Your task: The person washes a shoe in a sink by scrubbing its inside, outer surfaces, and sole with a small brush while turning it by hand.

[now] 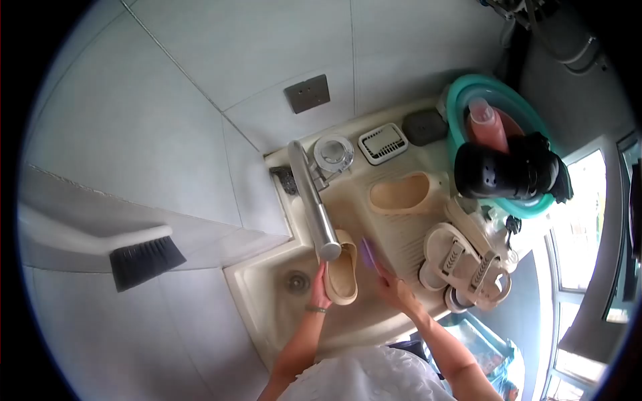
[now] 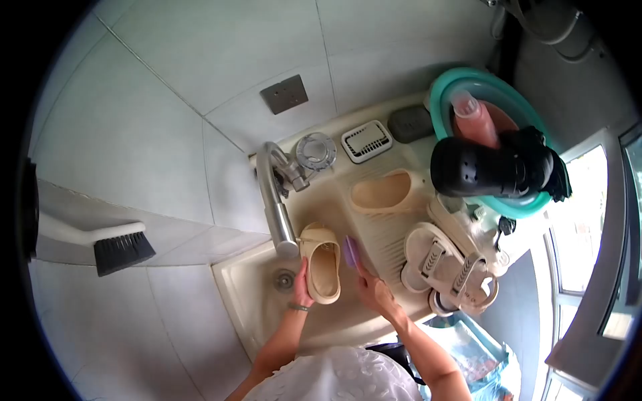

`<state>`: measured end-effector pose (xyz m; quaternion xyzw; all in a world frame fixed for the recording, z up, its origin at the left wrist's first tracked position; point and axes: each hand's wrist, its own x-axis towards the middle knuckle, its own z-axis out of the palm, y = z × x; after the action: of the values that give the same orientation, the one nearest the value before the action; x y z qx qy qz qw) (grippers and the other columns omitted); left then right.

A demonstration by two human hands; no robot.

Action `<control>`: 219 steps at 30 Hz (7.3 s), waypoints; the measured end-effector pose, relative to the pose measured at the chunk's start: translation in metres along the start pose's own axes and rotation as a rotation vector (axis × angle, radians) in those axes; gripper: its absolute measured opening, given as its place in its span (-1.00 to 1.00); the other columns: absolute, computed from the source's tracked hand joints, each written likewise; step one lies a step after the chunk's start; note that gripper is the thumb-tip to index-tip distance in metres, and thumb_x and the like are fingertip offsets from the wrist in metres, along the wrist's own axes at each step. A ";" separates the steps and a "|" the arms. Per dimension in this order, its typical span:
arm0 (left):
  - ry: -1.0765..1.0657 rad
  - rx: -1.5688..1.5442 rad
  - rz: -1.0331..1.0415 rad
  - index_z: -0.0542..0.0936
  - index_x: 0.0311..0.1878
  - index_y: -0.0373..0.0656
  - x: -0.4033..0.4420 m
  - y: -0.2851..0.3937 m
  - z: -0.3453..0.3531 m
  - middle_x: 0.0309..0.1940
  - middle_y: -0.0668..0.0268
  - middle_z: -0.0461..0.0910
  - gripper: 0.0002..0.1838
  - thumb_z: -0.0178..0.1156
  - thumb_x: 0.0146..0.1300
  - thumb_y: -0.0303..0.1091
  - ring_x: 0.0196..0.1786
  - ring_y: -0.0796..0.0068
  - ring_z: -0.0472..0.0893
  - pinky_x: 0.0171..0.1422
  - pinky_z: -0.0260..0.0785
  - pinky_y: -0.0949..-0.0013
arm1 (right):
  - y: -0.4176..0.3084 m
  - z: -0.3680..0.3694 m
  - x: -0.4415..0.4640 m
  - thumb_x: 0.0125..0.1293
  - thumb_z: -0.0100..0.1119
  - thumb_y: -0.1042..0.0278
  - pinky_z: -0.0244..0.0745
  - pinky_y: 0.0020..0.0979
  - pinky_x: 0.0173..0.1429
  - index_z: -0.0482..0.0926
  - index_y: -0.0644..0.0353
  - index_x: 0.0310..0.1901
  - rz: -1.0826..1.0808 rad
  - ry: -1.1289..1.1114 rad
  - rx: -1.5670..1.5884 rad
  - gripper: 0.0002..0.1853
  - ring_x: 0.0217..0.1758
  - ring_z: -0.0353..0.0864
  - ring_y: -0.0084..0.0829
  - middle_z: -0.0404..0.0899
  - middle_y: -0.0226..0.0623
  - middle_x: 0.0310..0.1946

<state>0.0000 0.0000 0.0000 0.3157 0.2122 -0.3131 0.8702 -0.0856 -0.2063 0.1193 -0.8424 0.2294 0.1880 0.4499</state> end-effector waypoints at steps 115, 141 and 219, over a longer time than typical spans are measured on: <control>-0.028 0.547 0.199 -0.02 0.53 0.06 -0.032 -0.011 0.037 0.24 0.27 0.36 0.03 0.05 -0.09 -0.72 0.11 0.42 0.49 -0.03 0.47 0.42 | -0.034 0.054 0.037 0.36 -0.03 0.44 0.43 -0.19 -0.43 0.40 0.10 0.26 -0.412 0.223 0.064 -0.57 -0.40 0.57 0.09 0.51 0.12 -0.45; -0.112 0.711 -0.058 0.39 0.26 -0.23 -0.041 0.052 0.051 0.03 0.22 0.57 -0.28 0.18 0.22 0.15 0.09 0.37 0.56 0.17 0.40 0.32 | 0.010 0.049 0.113 0.33 0.16 0.11 0.14 -0.54 -0.57 0.44 0.03 0.27 -0.094 -0.066 0.740 -0.51 -0.60 0.27 -0.68 0.43 -0.53 -0.56; 0.041 1.083 0.548 0.44 0.17 -0.22 0.043 -0.002 0.028 -0.05 -0.02 0.59 -0.57 0.11 0.20 -0.43 0.04 0.01 0.58 0.10 0.40 0.20 | -0.035 0.034 0.016 0.45 -0.14 0.26 0.38 -0.40 -0.31 0.40 0.10 0.24 -0.208 0.252 0.404 -0.62 -0.46 0.30 -0.56 0.34 -0.24 -0.55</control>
<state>0.0342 -0.0376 -0.0049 0.7627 -0.0495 -0.1352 0.6306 -0.0572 -0.1636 0.1166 -0.7713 0.2288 -0.0155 0.5937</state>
